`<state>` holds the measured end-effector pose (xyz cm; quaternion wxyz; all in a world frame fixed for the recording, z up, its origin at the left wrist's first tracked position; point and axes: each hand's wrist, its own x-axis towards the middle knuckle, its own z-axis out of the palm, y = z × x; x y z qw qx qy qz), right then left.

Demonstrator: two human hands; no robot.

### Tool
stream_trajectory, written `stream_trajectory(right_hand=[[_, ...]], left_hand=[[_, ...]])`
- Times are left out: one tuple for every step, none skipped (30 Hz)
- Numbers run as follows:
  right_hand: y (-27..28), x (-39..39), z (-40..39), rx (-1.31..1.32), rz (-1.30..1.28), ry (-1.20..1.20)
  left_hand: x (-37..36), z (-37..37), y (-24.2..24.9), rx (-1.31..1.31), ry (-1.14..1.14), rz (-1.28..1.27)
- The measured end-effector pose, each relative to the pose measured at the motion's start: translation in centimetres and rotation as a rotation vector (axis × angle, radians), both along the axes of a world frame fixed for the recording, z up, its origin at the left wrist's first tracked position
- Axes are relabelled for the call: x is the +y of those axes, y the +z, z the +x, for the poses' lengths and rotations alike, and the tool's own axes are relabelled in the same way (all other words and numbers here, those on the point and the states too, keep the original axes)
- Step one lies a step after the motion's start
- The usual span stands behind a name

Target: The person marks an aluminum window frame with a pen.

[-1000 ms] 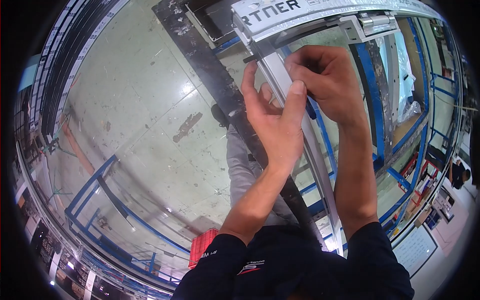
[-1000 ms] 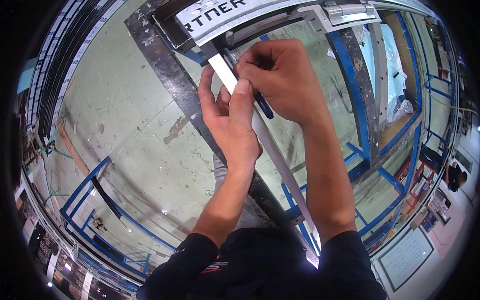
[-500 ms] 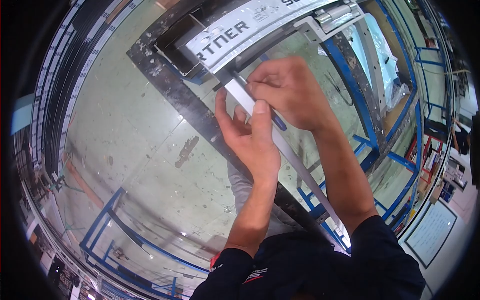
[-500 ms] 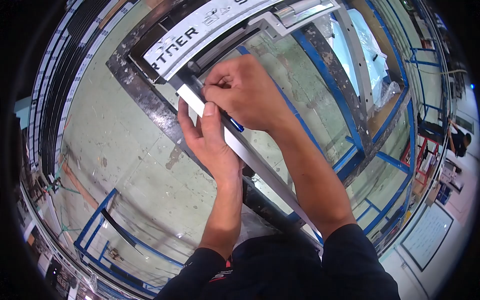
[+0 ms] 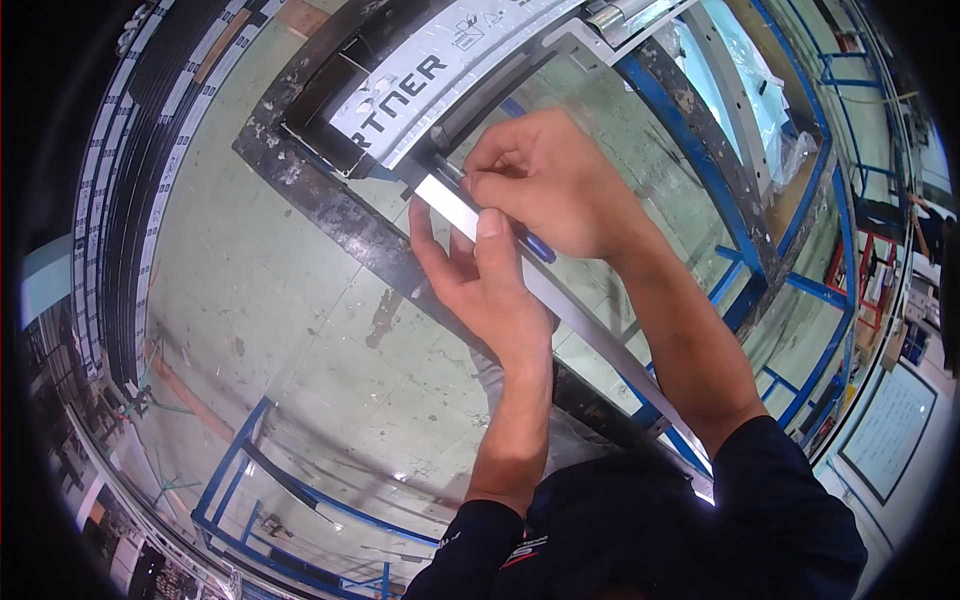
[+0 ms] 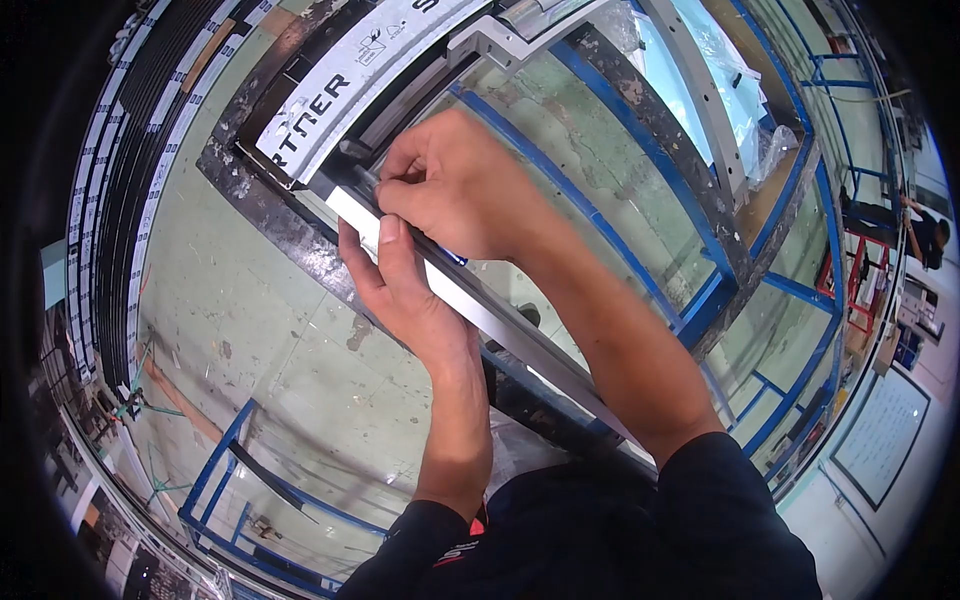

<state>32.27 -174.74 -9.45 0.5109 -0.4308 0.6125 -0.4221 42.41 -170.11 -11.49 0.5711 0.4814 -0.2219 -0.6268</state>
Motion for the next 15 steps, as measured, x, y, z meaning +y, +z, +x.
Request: stream_trajectory(right_hand=[[-0.1,0.0,0.1,0.018,-0.009,-0.003],[-0.2,0.1,0.1,0.036,-0.016,-0.004],[-0.2,0.1,0.2,0.011,-0.010,-0.011],[-0.2,0.1,0.2,-0.014,-0.005,-0.018],[-0.2,0.1,0.2,-0.039,0.000,-0.025],[-0.1,0.1,0.1,-0.039,0.026,-0.006],[0.1,0.0,-0.1,-0.039,0.051,0.013],[0.2,0.1,-0.3,-0.039,0.076,0.033],[0.4,0.2,-0.6,0.013,0.061,0.069],[0.6,0.5,-1.0,0.065,0.046,0.106],[0.8,1.0,-1.5,0.116,0.031,0.143],[1.0,1.7,-2.3,0.102,0.008,0.115],[1.2,2.8,-3.3,0.089,-0.014,0.089],[1.5,3.9,-4.2,0.076,-0.037,0.064],[2.0,5.2,-4.5,0.060,-0.074,-0.010]], left_hand=[[0.0,0.0,-0.1,0.002,-0.001,-0.003],[0.0,0.0,-0.2,-0.011,-0.005,-0.010],[0.1,0.0,-0.3,-0.024,-0.009,-0.018],[0.1,0.0,-0.3,-0.036,-0.012,-0.026],[0.2,0.0,-0.2,-0.036,-0.008,-0.018],[0.1,-0.1,0.0,-0.036,-0.005,-0.009],[0.2,-0.1,0.1,-0.035,-0.002,0.000],[0.2,-0.2,0.1,-0.031,0.010,-0.001],[0.2,-0.4,0.1,-0.027,0.023,-0.003],[0.1,-0.5,0.0,-0.023,0.038,-0.005],[0.1,-0.4,0.0,-0.036,0.034,0.006],[0.0,-0.4,-0.1,-0.049,0.032,0.018],[0.1,-0.2,-0.6,-0.066,0.026,0.018],[0.1,0.0,-0.3,-0.011,-0.016,0.013],[0.2,0.1,-0.4,0.032,-0.026,0.000]])
